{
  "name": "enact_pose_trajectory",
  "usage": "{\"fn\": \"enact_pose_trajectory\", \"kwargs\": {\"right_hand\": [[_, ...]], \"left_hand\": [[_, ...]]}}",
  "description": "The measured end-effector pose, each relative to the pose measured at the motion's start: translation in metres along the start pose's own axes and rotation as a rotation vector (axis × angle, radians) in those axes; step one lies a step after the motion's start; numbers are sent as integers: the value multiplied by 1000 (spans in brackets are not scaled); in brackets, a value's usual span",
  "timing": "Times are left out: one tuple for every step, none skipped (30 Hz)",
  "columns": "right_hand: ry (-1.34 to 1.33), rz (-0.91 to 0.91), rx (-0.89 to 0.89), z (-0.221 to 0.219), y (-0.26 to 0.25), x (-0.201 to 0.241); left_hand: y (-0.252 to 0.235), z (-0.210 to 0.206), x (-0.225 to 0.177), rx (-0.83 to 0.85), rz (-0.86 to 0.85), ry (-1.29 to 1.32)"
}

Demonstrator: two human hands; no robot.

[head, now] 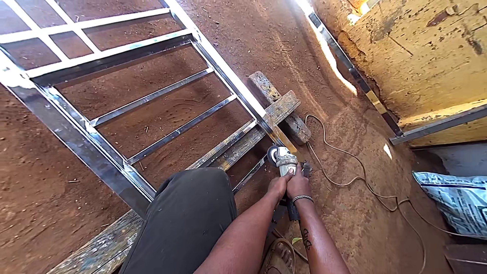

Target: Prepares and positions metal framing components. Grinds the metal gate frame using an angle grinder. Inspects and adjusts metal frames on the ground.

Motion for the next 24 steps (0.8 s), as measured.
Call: {"fn": "enact_pose_trajectory", "kwargs": {"right_hand": [[-3,1,3,-1,-1,-2],[-5,0,4,-1,-1,-2],[-6,-4,10,2,-1,3],[-2,-29,32,6,2,10],[-7,-42,43,8,3,15],[-16,-44,47,9,3,17],[-28,-37,46,7,2,14],[-48,-12,35,4,0,6],[-74,12,44,3,-2,-4],[-118,52,58,3,-5,-18],[-183,110,73,1,-11,-34],[-278,172,105,1,-18,-50],[-394,226,134,4,-22,-63],[-509,248,145,11,-25,-73],[-603,227,139,24,-21,-76],[-708,169,148,46,-10,-69],[-797,123,131,68,0,-65],[-885,95,102,85,6,-65],[-981,74,73,98,9,-68],[-1084,46,43,108,11,-74],[-1187,15,5,115,14,-79],[-1281,-16,-31,121,17,-84],[-1353,-46,-67,125,18,-87],[-1402,-70,-94,126,19,-90]], "left_hand": [[-1,-1,1,5,7,-5],[0,0,0,9,10,-1],[2,1,-5,14,11,10],[5,3,-10,17,9,22],[5,5,-14,5,2,29],[4,6,-14,-15,-5,39],[3,5,-12,-47,-4,42],[3,3,-7,-94,9,35],[5,-3,-2,-151,30,2],[10,-10,2,-193,57,-62],[19,-18,3,-218,72,-154],[30,-28,2,-212,60,-249],[40,-39,0,-202,16,-326],[47,-51,-6,-184,-62,-384],[54,-61,-15,-152,-162,-427],[61,-70,-27,-99,-274,-468],[69,-78,-42,-36,-384,-512],[77,-84,-56,24,-481,-568],[85,-90,-66,80,-558,-642],[94,-95,-72,128,-621,-720],[101,-100,-74,153,-678,-787],[108,-104,-77,143,-739,-842],[113,-106,-78,112,-797,-872],[115,-108,-80,102,-838,-889]]}}
Point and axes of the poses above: each hand's wrist, its own y-axis away from the middle knuckle, its own z-axis out of the back of the hand, x = y × z, the point moved 9 cm from there along -y, towards the middle knuckle, and after that the axes turned 14 degrees about -y, right-handed, at the moved point
